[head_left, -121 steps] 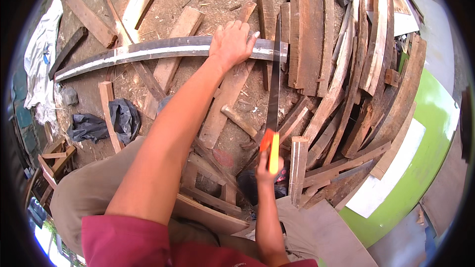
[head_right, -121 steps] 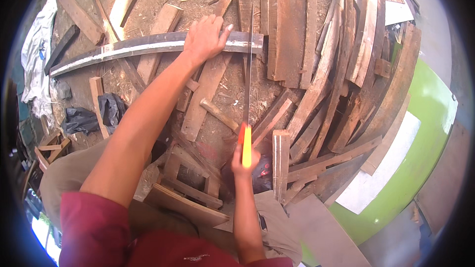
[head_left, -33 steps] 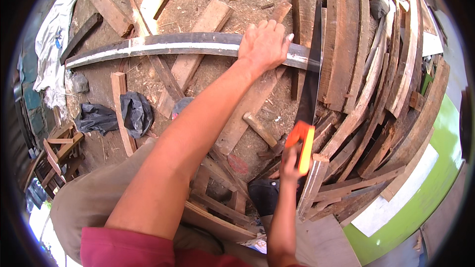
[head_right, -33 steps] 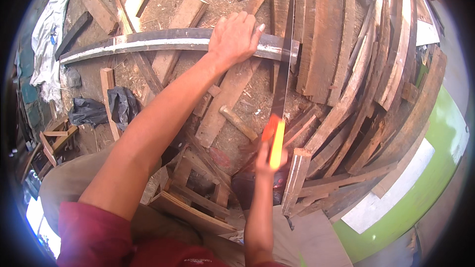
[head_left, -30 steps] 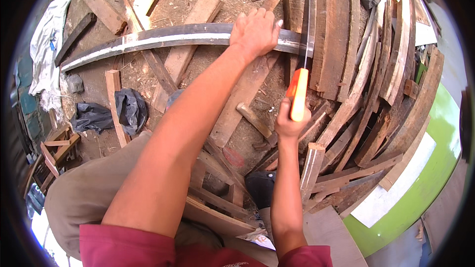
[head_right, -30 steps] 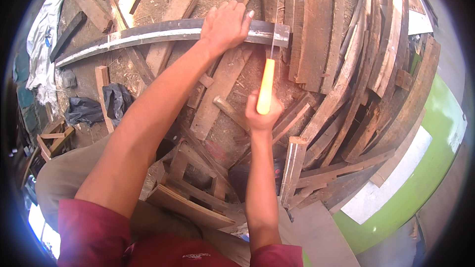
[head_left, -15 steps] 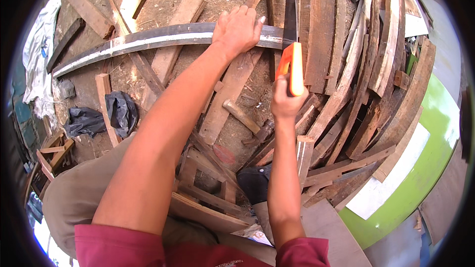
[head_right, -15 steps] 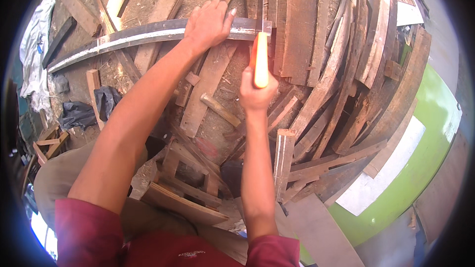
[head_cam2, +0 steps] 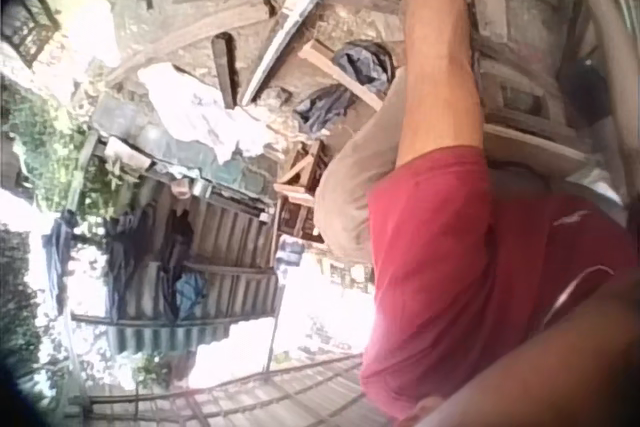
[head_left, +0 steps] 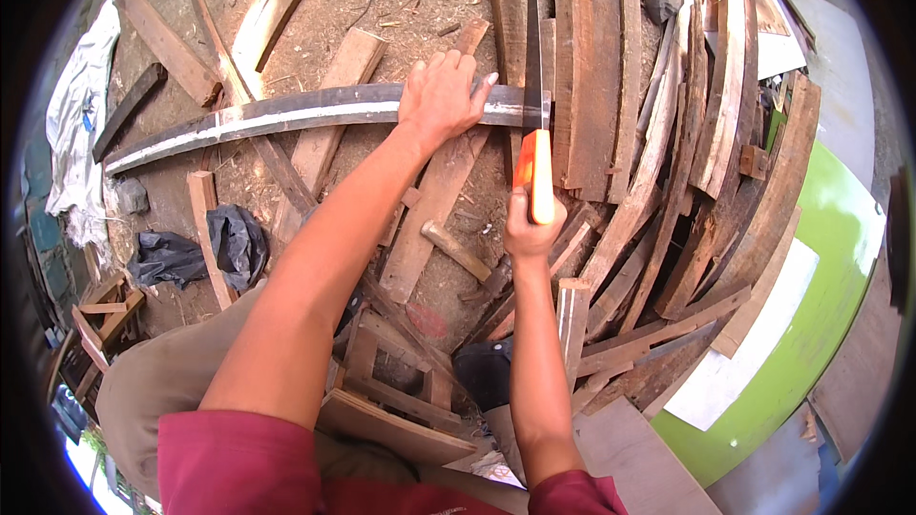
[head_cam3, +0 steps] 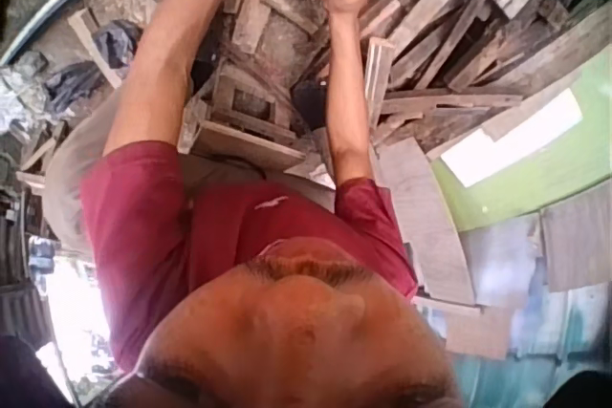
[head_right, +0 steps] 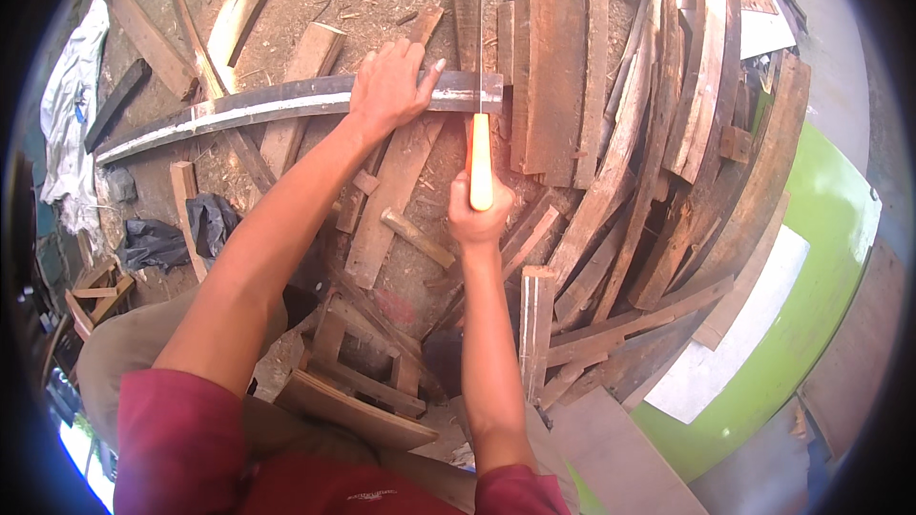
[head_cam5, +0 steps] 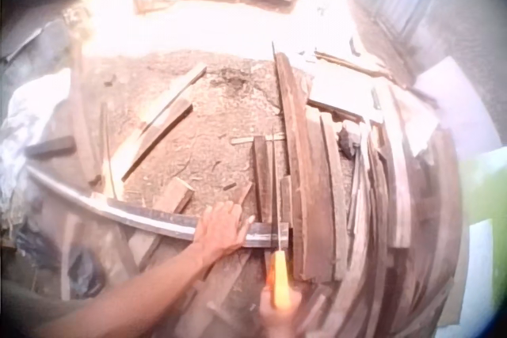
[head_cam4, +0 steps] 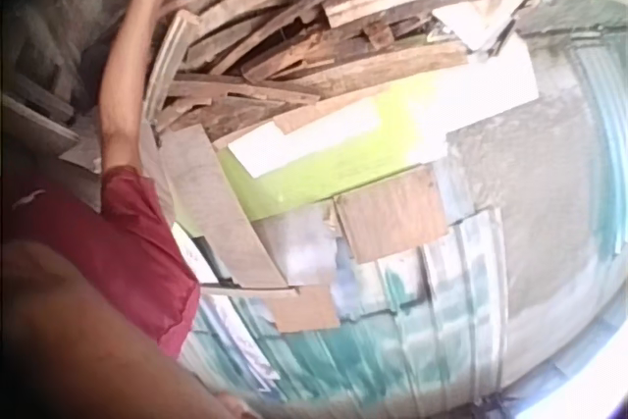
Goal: The person sits on the ground and uses a hand saw to cut a long metal bar into shorter pieces. After sawing, the person uses a metal file to smooth the cut edges of the bar.
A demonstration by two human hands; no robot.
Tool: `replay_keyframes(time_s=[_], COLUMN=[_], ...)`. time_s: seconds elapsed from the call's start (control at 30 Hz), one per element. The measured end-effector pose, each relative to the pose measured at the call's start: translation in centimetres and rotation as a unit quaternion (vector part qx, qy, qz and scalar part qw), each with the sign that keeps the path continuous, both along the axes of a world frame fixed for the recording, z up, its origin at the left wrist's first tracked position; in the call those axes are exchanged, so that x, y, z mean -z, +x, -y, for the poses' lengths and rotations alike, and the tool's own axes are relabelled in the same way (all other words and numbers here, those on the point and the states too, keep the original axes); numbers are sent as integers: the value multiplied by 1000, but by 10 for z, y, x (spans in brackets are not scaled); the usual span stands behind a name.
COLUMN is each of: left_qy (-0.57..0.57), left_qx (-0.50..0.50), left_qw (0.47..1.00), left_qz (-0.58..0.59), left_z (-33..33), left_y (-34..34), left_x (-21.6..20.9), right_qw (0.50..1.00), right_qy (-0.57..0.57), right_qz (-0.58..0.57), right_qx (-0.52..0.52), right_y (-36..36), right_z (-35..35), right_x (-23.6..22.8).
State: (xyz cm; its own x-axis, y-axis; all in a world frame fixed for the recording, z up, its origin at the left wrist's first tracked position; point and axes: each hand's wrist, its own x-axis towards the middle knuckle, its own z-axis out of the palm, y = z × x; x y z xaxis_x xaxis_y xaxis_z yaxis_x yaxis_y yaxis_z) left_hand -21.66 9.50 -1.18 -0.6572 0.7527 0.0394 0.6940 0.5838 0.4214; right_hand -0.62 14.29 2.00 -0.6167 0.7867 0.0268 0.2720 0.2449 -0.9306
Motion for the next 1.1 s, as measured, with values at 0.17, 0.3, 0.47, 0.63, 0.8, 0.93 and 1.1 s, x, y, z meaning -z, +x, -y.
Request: replay_keyframes(time_s=[0.17, 0.3, 0.47, 0.63, 0.8, 0.93, 1.1], left_qy=[-27, -43, -114, -123, -182, -195, -171], left_qx=[118, 173, 154, 167, 160, 149, 157], left_qw=[992, 982, 981, 975, 964, 965, 972], left_qz=[-22, -53, 25, 82, 113, 94, 39], left_z=[13, 12, 4, 7, 1, 1, 3], left_y=[-5, -3, -8, -7, -3, 5, 14], left_x=[-9, -9, -15, -30, -33, -22, -19], right_qw=[993, 979, 995, 996, 990, 990, 991], right_qy=[-103, -194, -90, -71, -97, -73, -55], right_qz=[-26, -27, -33, 26, 49, 74, 52], right_qx=[48, 55, -2, 41, 86, 98, 112], right_y=[-2, 6, -6, 4, -19, -25, -3], right_z=[0, -10, -3, 14, 20, 30, 38], right_x=[2, 5, -32, -45, -68, -63, -39])
